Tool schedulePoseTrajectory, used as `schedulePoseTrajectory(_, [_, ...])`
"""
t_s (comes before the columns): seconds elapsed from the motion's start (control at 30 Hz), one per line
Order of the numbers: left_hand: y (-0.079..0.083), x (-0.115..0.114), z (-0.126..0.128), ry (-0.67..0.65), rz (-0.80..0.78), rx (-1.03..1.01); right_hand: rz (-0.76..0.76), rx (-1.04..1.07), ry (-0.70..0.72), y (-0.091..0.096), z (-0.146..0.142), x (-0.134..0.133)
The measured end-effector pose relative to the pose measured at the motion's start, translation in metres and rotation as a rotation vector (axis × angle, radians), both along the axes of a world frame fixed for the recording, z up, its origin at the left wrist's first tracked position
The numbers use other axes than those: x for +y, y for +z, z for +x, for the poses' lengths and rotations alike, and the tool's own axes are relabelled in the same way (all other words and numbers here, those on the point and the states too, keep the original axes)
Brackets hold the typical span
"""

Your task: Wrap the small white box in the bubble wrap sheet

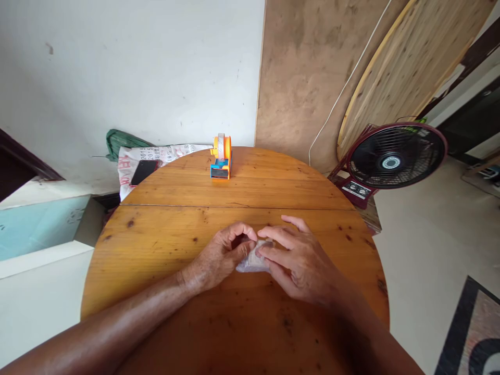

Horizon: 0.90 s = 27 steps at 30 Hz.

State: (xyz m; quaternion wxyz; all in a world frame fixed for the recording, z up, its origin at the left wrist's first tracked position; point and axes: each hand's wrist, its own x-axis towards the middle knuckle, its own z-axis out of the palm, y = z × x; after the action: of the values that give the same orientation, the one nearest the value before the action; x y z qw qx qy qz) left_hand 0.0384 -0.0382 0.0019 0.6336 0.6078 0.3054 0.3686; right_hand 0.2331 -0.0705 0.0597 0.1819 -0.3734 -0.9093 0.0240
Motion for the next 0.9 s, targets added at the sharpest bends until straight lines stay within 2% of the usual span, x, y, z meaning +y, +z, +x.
schedulePoseTrajectory(0.43, [0.001,-0.001,0.001,-0.012,-0.056,-0.039,0.035,0.012,0.078,0.000,-0.004,-0.004])
schedulePoseTrajectory(0.6, [0.003,-0.001,0.002,-0.003,-0.045,-0.034,0.008,0.076,0.065,0.001,-0.005,-0.004])
schedulePoseTrajectory(0.77, [0.005,-0.001,0.000,0.036,0.025,0.040,0.020,0.240,-0.051,0.001,0.004,0.000])
schedulePoseTrajectory(0.9, [0.007,-0.002,-0.001,0.079,0.023,0.036,-0.123,0.219,-0.152,0.000,0.009,0.001])
